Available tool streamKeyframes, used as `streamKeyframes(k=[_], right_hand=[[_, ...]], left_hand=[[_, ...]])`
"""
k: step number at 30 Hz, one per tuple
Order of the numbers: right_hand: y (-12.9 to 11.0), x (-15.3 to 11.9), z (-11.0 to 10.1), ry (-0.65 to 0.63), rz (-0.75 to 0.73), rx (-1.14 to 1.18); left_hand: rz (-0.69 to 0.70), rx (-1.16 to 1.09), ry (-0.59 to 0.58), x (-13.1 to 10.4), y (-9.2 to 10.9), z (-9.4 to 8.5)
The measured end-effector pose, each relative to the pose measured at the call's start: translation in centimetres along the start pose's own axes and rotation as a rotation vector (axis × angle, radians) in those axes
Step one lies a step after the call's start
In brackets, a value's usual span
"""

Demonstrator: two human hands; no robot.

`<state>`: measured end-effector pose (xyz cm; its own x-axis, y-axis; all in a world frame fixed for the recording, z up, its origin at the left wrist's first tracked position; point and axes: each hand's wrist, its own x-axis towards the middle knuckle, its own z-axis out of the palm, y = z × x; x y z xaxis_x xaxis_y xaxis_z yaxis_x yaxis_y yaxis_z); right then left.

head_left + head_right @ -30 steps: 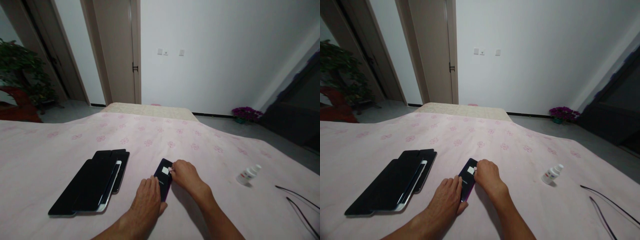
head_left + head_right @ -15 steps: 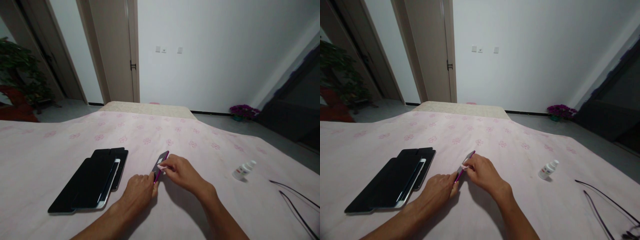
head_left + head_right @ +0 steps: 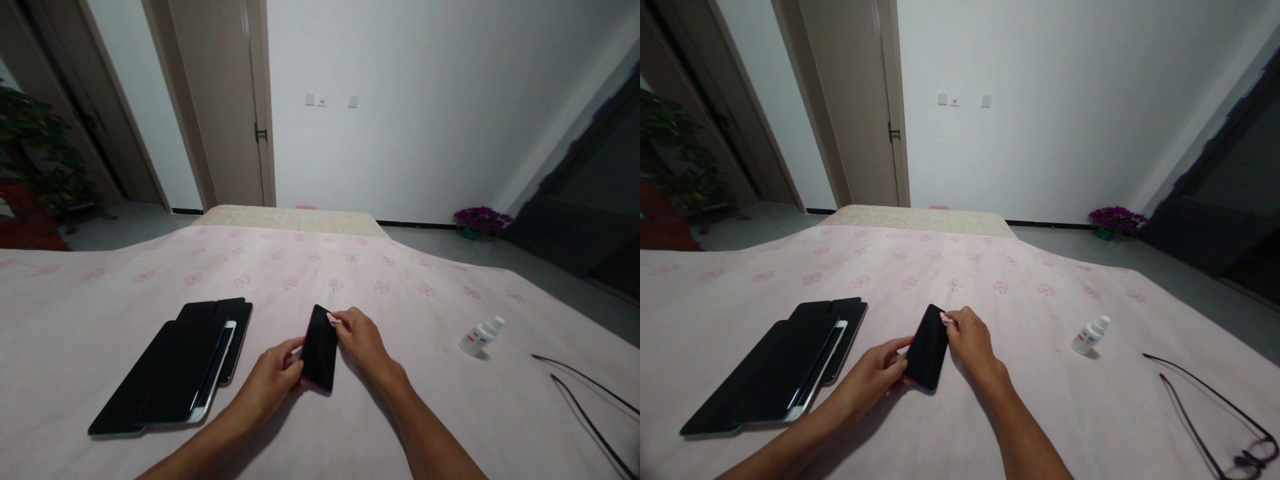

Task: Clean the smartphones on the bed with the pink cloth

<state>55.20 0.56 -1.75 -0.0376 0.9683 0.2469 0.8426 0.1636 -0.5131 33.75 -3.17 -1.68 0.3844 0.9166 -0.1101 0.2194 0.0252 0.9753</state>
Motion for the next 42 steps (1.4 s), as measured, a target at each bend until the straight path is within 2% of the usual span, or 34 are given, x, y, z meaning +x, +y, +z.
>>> streamKeyframes(k=[2,4,8,12,18,23,27,32,35,39,42], right_hand=[[-0.1,-0.3,0.2,0.006,-0.037,-0.051],[-0.3,-0.3,0.1,0.006,-0.085,-0.084],[-0.3,0.0,0.1,0.012,-0.107,-0.098],[0.0,0.2,0.4,0.042,-0.118,-0.113],[-0.1,-0.5,0.6,-0.014,-0.307,-0.118],[-0.4,-0.4,0.7,0.101,-0.214,-0.14],[0.1,-0.3,1.3,0.089,-0.184,-0.112],[0.6,-0.5,1.8,0.128,-0.21,-0.081],[0.6,-0.8,1.9,0.156,-0.305,-0.058],[0.4,-0.9,2.2,0.121,-0.437,-0.01],[0.3,-0.8,2.3,0.134,-0.413,-0.005]], left_hand=[[-0.069,-0.163,-0.037,0.2,-1.0,0.6],[-0.054,-0.137,-0.041,0.0,-1.4,0.8],[0.079,0.242,-0.043,-0.8,-0.6,0.3],[0.12,0.446,-0.057,-1.3,0.7,-0.1],[0.133,0.792,-0.022,-1.9,0.4,0.4],[0.174,1.071,-0.031,-2.3,-0.6,1.1],[0.19,1.218,-0.025,-2.4,-0.6,1.6],[0.205,1.279,-0.041,-2.3,-0.5,1.9],[0.205,1.274,-0.051,-2.1,-0.8,1.8],[0.217,1.267,-0.067,-2.1,-0.9,1.6],[0.223,1.259,-0.071,-2.2,-0.6,1.5]])
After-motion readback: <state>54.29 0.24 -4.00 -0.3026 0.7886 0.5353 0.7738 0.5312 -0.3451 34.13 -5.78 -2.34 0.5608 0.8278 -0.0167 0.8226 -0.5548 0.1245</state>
